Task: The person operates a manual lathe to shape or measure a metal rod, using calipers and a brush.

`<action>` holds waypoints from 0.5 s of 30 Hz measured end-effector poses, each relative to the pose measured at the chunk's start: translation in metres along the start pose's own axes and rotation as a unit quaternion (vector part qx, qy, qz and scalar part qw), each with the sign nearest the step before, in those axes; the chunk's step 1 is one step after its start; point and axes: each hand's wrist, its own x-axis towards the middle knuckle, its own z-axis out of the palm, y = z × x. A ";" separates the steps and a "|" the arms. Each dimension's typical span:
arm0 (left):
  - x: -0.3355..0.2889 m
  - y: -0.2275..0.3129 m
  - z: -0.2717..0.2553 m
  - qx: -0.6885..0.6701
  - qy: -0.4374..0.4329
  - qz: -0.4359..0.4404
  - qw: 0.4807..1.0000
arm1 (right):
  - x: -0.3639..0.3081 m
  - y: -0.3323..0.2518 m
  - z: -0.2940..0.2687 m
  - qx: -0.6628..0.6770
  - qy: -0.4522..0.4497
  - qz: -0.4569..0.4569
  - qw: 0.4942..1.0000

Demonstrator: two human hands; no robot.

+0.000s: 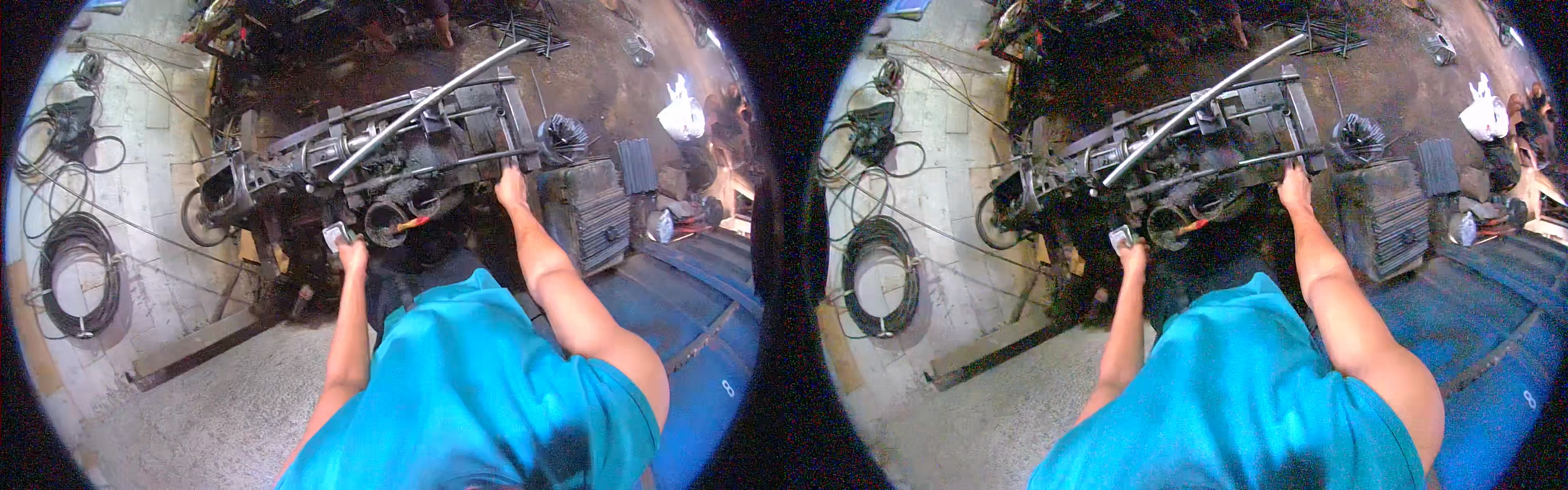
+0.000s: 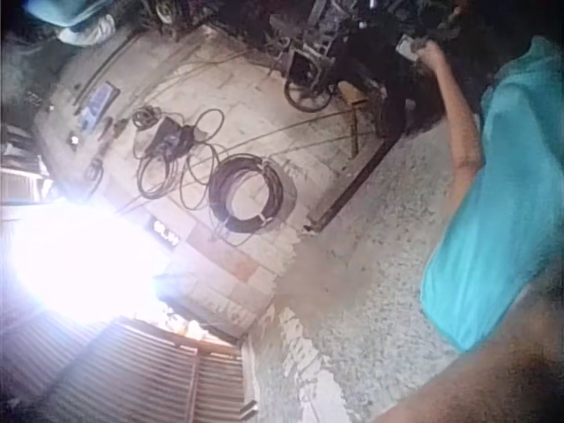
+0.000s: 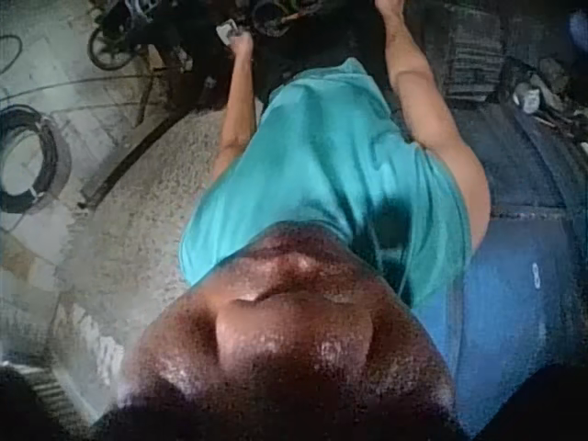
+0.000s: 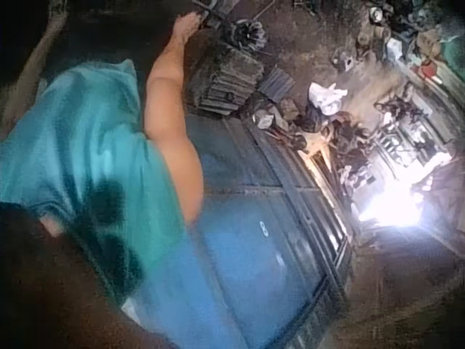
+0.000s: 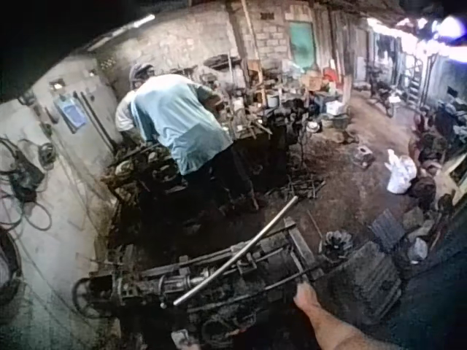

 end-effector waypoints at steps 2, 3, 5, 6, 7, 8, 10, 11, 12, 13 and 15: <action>-0.026 0.034 0.009 0.228 0.081 0.077 0.967 | 0.005 0.009 0.007 -0.022 -0.045 0.012 0.999; -0.021 0.033 0.008 0.168 0.044 0.028 0.984 | 0.004 0.011 0.016 -0.036 0.010 -0.016 0.999; -0.029 0.042 0.005 0.221 0.038 0.063 0.973 | 0.003 0.014 0.025 -0.065 0.035 -0.032 0.997; -0.032 0.046 0.004 0.267 0.030 0.095 0.959 | 0.002 0.018 0.028 -0.060 0.034 -0.029 0.997; -0.034 0.044 -0.002 0.259 0.021 0.108 0.959 | -0.005 0.001 0.013 -0.080 0.032 -0.022 0.996; -0.031 0.042 -0.006 0.263 0.023 0.112 0.958 | -0.009 -0.007 0.003 -0.102 0.033 -0.009 0.994; -0.022 0.034 -0.008 0.257 0.012 0.146 0.955 | -0.004 0.001 0.012 -0.122 0.019 0.020 0.992; -0.016 0.024 -0.010 0.258 0.014 0.150 0.954 | -0.004 -0.001 0.009 -0.123 0.027 0.015 0.992; -0.011 0.013 -0.012 0.253 0.028 0.167 0.952 | -0.004 -0.002 0.006 -0.125 0.036 0.010 0.991; -0.010 0.013 -0.007 0.244 0.038 0.187 0.951 | -0.001 0.001 0.002 -0.133 0.022 0.010 0.991; -0.008 0.011 -0.001 0.182 0.041 0.175 0.967 | -0.005 0.001 -0.002 -0.123 0.028 0.010 0.992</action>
